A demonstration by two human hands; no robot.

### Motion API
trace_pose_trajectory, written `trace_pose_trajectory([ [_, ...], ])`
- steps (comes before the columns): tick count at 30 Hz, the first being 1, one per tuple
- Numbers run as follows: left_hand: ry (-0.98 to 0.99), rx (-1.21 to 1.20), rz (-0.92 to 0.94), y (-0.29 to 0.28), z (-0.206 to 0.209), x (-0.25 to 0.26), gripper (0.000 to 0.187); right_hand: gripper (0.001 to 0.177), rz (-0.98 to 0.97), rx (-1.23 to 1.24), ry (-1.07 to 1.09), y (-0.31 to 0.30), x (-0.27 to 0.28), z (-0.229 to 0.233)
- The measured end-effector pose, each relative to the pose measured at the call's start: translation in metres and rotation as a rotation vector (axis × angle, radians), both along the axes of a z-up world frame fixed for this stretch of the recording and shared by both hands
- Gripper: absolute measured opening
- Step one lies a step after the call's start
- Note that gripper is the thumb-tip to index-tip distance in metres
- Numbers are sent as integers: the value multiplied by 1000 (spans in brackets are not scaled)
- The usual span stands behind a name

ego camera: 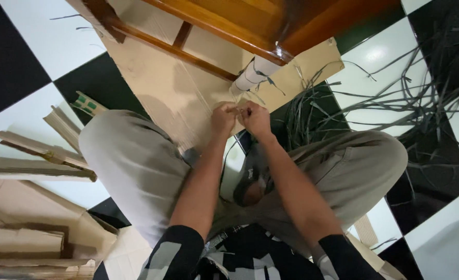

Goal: Wrapping the legs of a wooden chair with protective paper and securing it with plastic ties

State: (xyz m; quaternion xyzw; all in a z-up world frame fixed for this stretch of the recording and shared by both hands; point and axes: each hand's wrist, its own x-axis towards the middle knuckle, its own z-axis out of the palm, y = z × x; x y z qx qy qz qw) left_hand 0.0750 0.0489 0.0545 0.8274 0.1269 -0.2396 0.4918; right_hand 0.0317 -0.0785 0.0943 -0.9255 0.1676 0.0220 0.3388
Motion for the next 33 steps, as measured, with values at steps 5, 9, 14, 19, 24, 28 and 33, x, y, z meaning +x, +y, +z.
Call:
trace_pose_trajectory([
  [5,54,-271,190,-7,-30,-5,24,13,-18,26,94,-10,-14,-16],
  [9,104,-125,89,-9,-25,1,25,15,-42,52,106,-15,-13,-23],
  [14,137,-144,62,-12,-44,0,24,17,23,-78,206,-11,-8,-9],
  [19,131,-120,118,-9,-51,2,30,15,7,61,-75,22,5,67],
  [24,30,-92,128,-14,-48,1,24,21,71,-21,-117,33,22,71],
  [28,-26,-85,71,-3,-28,-13,29,16,-19,61,-7,15,25,-1],
  [33,-27,-44,-79,-1,-38,-13,33,16,-58,101,-21,18,28,9],
])
